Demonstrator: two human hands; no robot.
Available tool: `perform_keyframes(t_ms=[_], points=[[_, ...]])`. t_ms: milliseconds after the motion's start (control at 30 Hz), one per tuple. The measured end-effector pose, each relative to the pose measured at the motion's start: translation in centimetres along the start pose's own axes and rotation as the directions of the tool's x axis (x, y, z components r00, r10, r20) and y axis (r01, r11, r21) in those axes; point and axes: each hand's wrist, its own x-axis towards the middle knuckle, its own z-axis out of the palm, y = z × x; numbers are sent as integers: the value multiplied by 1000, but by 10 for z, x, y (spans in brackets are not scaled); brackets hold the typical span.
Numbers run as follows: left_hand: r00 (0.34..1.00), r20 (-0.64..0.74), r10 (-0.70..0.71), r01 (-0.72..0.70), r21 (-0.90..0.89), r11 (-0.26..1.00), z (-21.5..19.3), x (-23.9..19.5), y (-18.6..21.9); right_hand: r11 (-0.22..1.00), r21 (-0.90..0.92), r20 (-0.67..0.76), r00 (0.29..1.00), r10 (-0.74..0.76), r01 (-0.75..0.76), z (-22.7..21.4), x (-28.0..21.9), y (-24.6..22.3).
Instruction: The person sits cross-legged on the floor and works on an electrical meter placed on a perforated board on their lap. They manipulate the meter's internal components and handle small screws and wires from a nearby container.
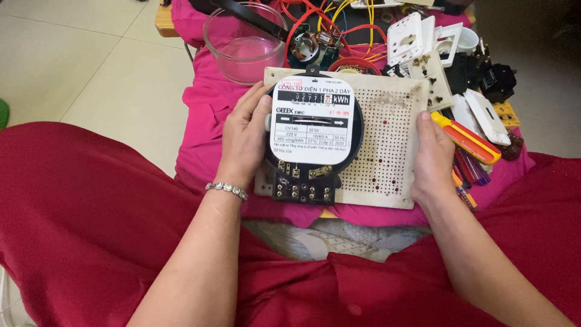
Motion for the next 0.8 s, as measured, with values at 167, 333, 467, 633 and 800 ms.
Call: perform_keyframes(t_ms=[167, 333, 467, 633, 800], points=[[999, 13, -34, 34, -19, 999, 1, 7, -8, 1000, 5, 11, 1000, 12, -12, 2, -4, -3], [999, 34, -36, 37, -16, 999, -1, 10, -17, 999, 17, 1, 999, 36, -36, 5, -8, -10], [999, 24, -32, 33, -17, 999, -1, 11, -17, 999, 15, -10, 999, 42, -42, 7, -10, -10], [999, 12, -34, 34, 0, 999, 0, 10, -15, 999, 0, -19, 999, 44, -44, 6, -8, -7], [999, -4, -38, 38, 29, 999, 2, 9, -15, 999, -10, -16, 999, 49, -50, 7, -5, -5]])
